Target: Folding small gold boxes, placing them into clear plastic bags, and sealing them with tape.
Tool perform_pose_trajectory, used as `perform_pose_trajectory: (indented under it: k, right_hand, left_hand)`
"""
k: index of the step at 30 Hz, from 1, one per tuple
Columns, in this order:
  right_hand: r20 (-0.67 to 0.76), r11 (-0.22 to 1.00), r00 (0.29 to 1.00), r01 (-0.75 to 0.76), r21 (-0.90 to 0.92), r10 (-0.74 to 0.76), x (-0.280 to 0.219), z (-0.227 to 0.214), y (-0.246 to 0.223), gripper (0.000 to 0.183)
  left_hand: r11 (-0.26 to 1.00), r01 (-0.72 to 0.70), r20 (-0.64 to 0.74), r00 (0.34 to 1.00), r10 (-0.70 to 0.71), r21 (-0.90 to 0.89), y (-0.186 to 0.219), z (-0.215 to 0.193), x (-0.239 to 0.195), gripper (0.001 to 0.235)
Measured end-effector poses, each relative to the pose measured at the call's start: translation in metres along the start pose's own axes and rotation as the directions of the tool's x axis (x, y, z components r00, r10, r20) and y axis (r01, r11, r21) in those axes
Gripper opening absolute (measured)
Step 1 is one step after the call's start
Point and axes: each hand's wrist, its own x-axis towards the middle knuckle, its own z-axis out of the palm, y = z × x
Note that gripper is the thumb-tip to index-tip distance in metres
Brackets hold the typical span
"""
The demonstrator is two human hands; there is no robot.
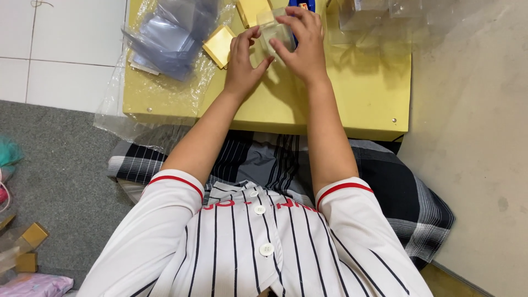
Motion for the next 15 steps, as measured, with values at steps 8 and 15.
perform_pose_trajectory:
  k: [8, 15]
  right_hand:
    - [0.039, 0.991, 0.999, 0.023, -0.13, -0.018, -0.004, 0.005, -0.012, 0.033]
    - [-0.085, 0.988, 0.992, 0.1, 0.118, -0.09, 0.0, 0.028, -0.074, 0.037]
  left_hand:
    - [0.986, -0.166, -0.041, 0.985, 0.167, 0.031, 0.006, -0.004, -0.012, 0.083]
    - [0.987, -0.057, -0.103, 0.992, 0.072, 0.147, 0.003, -0.047, -0.028, 0.066]
